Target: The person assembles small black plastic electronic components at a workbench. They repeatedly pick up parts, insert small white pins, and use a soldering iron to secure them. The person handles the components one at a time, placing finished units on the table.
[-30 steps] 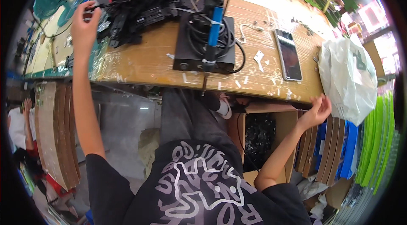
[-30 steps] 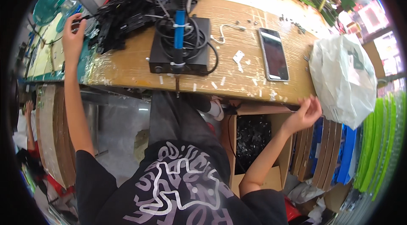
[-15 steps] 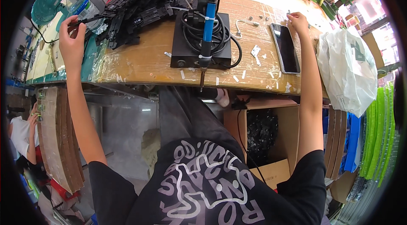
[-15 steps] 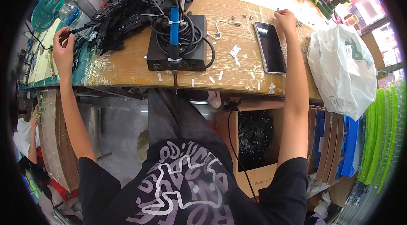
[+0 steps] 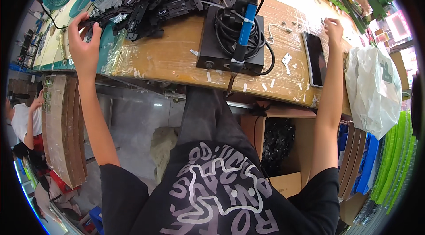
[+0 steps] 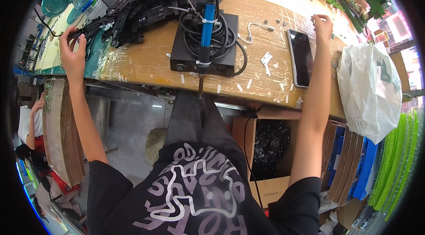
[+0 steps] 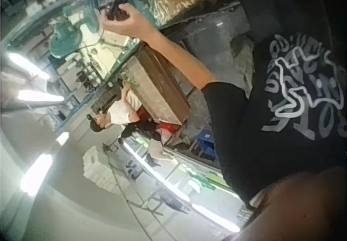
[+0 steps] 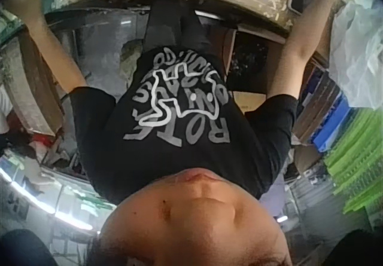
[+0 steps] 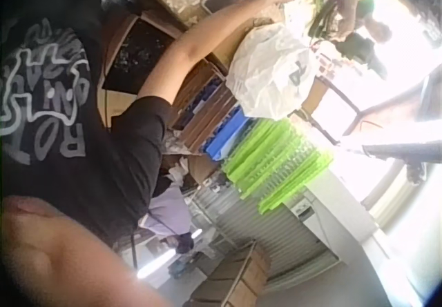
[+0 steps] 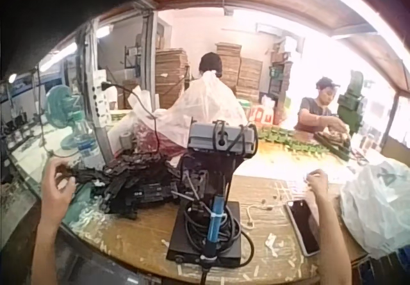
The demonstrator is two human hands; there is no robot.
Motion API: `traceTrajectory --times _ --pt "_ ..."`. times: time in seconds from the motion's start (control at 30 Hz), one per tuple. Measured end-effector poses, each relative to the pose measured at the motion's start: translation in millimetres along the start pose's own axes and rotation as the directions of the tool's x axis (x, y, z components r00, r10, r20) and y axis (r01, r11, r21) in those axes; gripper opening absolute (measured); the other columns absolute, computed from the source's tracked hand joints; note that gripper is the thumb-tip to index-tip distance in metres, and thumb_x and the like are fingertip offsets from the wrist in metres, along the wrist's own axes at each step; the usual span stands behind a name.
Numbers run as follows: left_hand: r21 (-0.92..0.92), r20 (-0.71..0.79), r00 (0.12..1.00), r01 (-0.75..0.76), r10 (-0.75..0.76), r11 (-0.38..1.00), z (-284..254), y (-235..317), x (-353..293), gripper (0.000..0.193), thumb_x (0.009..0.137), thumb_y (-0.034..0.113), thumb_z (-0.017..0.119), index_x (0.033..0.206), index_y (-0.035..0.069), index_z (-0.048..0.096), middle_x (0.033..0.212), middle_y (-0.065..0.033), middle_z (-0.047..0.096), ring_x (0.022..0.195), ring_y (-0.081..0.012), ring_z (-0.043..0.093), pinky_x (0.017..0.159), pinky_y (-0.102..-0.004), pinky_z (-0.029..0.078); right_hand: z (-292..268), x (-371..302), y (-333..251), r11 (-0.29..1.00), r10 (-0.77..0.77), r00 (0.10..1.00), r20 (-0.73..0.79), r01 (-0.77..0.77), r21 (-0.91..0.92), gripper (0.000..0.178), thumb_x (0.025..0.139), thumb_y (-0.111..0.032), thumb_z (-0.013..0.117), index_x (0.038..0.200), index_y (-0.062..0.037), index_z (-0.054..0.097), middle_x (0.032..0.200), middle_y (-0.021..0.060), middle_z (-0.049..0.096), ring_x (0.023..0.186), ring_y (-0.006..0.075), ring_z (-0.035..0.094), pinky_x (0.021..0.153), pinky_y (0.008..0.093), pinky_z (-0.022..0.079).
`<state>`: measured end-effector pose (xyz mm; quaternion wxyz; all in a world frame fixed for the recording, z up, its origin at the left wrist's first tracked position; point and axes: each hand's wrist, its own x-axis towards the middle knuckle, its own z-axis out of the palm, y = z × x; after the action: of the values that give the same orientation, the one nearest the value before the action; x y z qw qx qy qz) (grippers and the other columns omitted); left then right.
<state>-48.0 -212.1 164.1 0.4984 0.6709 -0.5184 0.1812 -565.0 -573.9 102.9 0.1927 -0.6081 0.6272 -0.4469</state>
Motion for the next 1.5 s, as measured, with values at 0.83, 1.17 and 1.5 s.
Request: traceTrajectory --times 0.83,1.17,1.5 --pt "-0.599 0.527 0.598 0.766 -0.604 0.235 -4.7 114.8 -153.3 0.039 0.075 0.023 0.062 0.103 0.007 0.041 0.081 -0.0069 0.052 0.066 -0.0101 0.050 0.054 -0.0199 0.042 -19.1 -367.0 -104.3 0.684 -0.141 0.942 0.306 -0.130 0.718 0.021 0.063 0.014 0.061 0.080 0.0019 0.057 0.080 0.0109 0.054 0.073 0.0155 0.052 0.064 0.0237 0.043" --pt "-0.317 0.847 0.463 0.834 -0.261 0.451 22.9 165.6 -188.0 0.034 0.059 -0.004 0.072 0.085 0.000 0.051 0.077 -0.0061 0.058 0.068 -0.0088 0.056 0.057 -0.0187 0.044 -21.6 -389.5 -106.3 0.702 -0.253 0.810 0.530 -0.224 0.677 0.018 0.057 0.007 0.069 0.071 0.0007 0.058 0.070 0.0102 0.056 0.064 0.0159 0.052 0.057 0.0247 0.041" --pt "-0.363 0.864 0.504 0.645 -0.016 0.673 30.9 171.0 -188.0 0.025 0.060 0.005 0.071 0.081 0.001 0.058 0.071 -0.0052 0.057 0.056 -0.0094 0.051 0.050 -0.0211 0.040 -20.7 -381.6 -106.7 0.846 -0.283 0.681 0.676 -0.155 0.510 0.015 0.057 0.000 0.071 0.067 -0.0023 0.060 0.077 0.0078 0.057 0.070 0.0152 0.056 0.059 0.0250 0.044"
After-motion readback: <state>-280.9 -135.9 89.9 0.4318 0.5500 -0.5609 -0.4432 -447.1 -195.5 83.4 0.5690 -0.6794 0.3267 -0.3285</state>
